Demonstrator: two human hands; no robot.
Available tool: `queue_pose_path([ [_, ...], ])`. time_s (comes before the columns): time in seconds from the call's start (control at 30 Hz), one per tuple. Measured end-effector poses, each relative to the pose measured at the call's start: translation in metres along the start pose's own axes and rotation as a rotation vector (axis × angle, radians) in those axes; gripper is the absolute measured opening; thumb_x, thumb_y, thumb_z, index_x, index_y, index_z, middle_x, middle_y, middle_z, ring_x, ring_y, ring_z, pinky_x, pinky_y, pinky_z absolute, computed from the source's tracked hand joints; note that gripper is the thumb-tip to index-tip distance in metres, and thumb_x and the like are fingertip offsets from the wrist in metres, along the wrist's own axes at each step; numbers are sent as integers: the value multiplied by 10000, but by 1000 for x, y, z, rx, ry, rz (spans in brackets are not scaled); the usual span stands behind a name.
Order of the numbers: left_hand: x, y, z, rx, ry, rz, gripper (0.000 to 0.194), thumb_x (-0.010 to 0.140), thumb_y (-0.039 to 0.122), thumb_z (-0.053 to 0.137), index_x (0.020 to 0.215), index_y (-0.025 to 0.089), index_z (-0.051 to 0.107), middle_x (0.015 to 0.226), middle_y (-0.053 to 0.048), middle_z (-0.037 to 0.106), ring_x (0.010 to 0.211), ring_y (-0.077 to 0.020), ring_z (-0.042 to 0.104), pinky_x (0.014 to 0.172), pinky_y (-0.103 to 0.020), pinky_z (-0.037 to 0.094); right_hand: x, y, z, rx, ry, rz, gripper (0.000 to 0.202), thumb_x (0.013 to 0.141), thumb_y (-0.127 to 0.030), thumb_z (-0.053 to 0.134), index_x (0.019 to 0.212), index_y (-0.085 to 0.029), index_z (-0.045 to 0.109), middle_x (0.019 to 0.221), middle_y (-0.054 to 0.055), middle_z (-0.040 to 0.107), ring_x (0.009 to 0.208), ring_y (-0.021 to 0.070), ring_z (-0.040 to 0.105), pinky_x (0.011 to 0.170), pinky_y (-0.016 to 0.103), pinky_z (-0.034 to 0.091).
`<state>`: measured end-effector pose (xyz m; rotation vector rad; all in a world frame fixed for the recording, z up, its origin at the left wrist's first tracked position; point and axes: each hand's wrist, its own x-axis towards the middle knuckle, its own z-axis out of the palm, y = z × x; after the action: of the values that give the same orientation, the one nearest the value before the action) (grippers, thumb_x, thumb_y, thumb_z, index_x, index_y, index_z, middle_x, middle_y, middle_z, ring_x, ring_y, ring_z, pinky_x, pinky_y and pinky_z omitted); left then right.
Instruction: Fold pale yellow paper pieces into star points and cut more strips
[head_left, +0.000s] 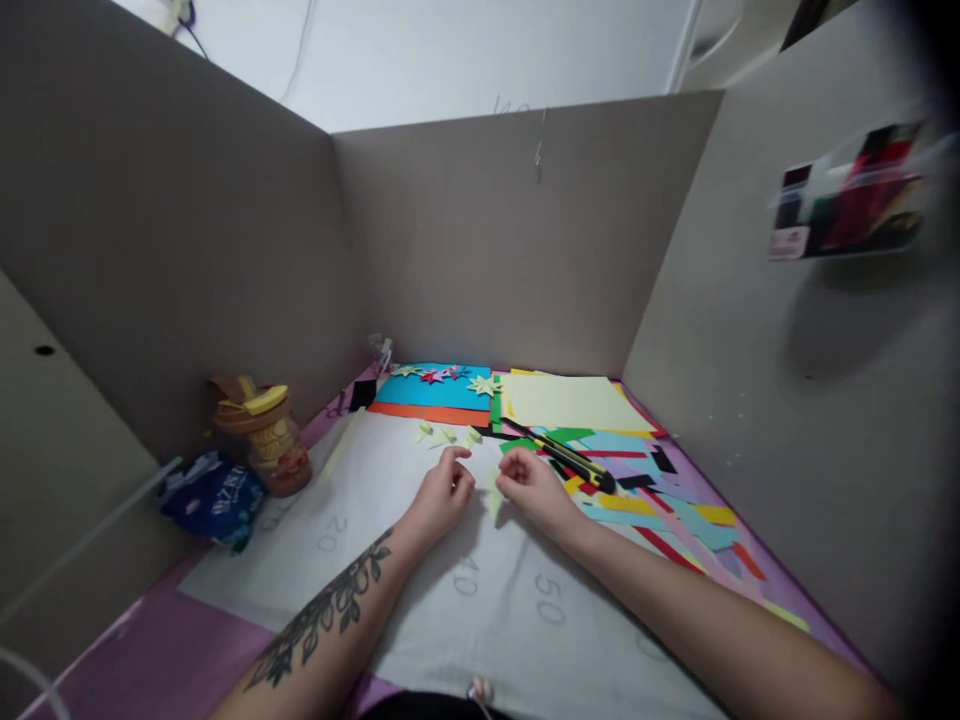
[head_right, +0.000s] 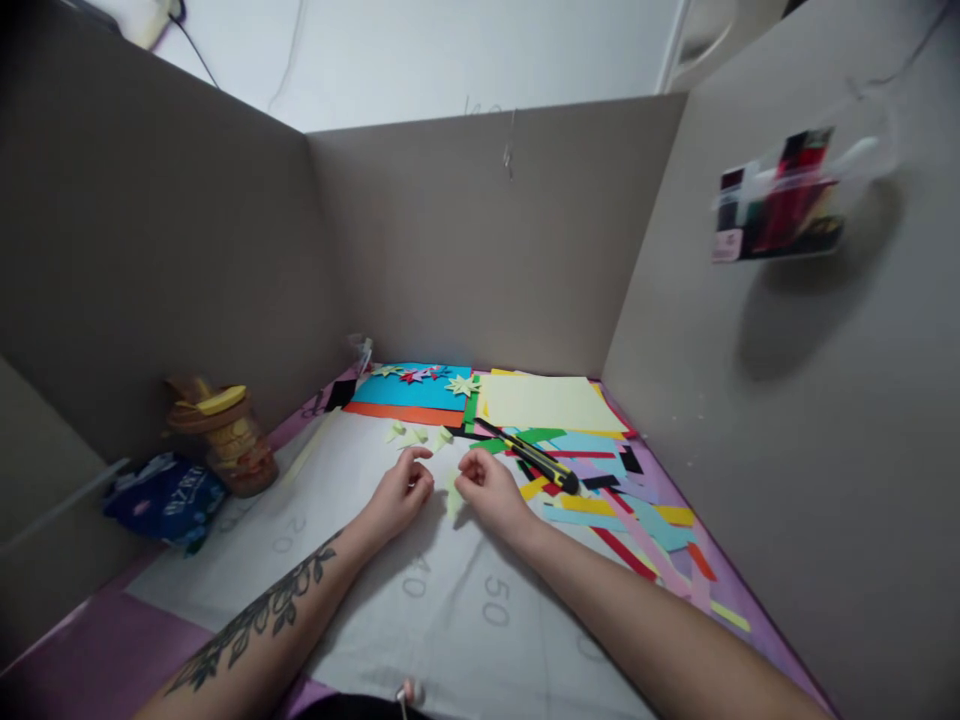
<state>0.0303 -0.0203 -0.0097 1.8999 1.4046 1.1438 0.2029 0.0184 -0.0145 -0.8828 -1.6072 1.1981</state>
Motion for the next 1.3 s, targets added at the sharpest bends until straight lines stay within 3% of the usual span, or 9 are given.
queue_pose_path([
  [0.1,-4,1,-16,84,-53,0,256,818,154,401,1056,181,489,713,6,604,656,-142,553,622,-238,405,1,1,-3,76,14,27,115,693,-213,570,737,-200,466,589,-64,482,505,98,484,476,233,386],
  [0.23,-8,-5,-53,329,-106,11,243,826,146,396,949,190,601,904,-61,665,823,-182,597,727,-268,416,8,-5,4,80,-3,98,104,684,-234,564,766,-190,518,612,-42,538,518,127,561,494,258,443],
  [0.43,-6,-23,-90,623,-224,-148,231,825,158,410,860,178,637,873,-89,676,814,-218,617,694,-284,408,72,-12,54,-193,9,-64,93,690,-199,556,733,-178,636,701,0,633,670,153,582,645,298,463],
  [0.6,7,-33,-95,824,-342,-140,222,828,113,387,850,135,607,843,-108,635,730,-212,617,643,-291,418,144,9,114,-307,-33,21,147,672,-109,545,727,-179,662,732,8,665,701,164,594,662,298,456],
  [0.73,24,-43,-99,959,-353,-160,296,828,59,363,1018,107,585,998,-149,605,747,-201,633,644,-286,452,164,24,139,-638,-111,-4,191,689,-77,540,722,-200,681,737,24,672,792,189,576,696,294,422],
  [0.9,37,-62,-95,1031,-378,-199,571,796,-2,340,1357,81,409,1320,-263,453,720,-213,669,582,-293,494,164,16,144,-1025,-267,-73,174,771,-162,535,778,-192,706,831,79,665,925,237,510,779,337,369],
  [1.1,39,-72,-88,959,-373,-320,620,749,-44,345,1339,105,461,1277,-254,511,682,-206,674,557,-273,504,170,9,143,-1162,-435,-127,147,778,-172,552,794,-178,698,869,99,653,935,250,483,758,355,345],
  [1.2,41,-70,-89,920,-420,-370,584,773,-20,363,1310,163,500,1281,-209,520,760,-210,675,607,-262,505,169,16,142,-1200,-568,-279,122,797,-201,561,807,-147,670,835,107,643,901,245,485,735,359,353],
  [1.3,42,-68,-92,922,-451,-377,542,804,11,358,1291,195,508,1281,-177,524,793,-200,673,638,-255,495,165,20,141,-1211,-596,-384,126,809,-200,543,827,-135,650,834,106,633,868,237,492,725,357,364],
])
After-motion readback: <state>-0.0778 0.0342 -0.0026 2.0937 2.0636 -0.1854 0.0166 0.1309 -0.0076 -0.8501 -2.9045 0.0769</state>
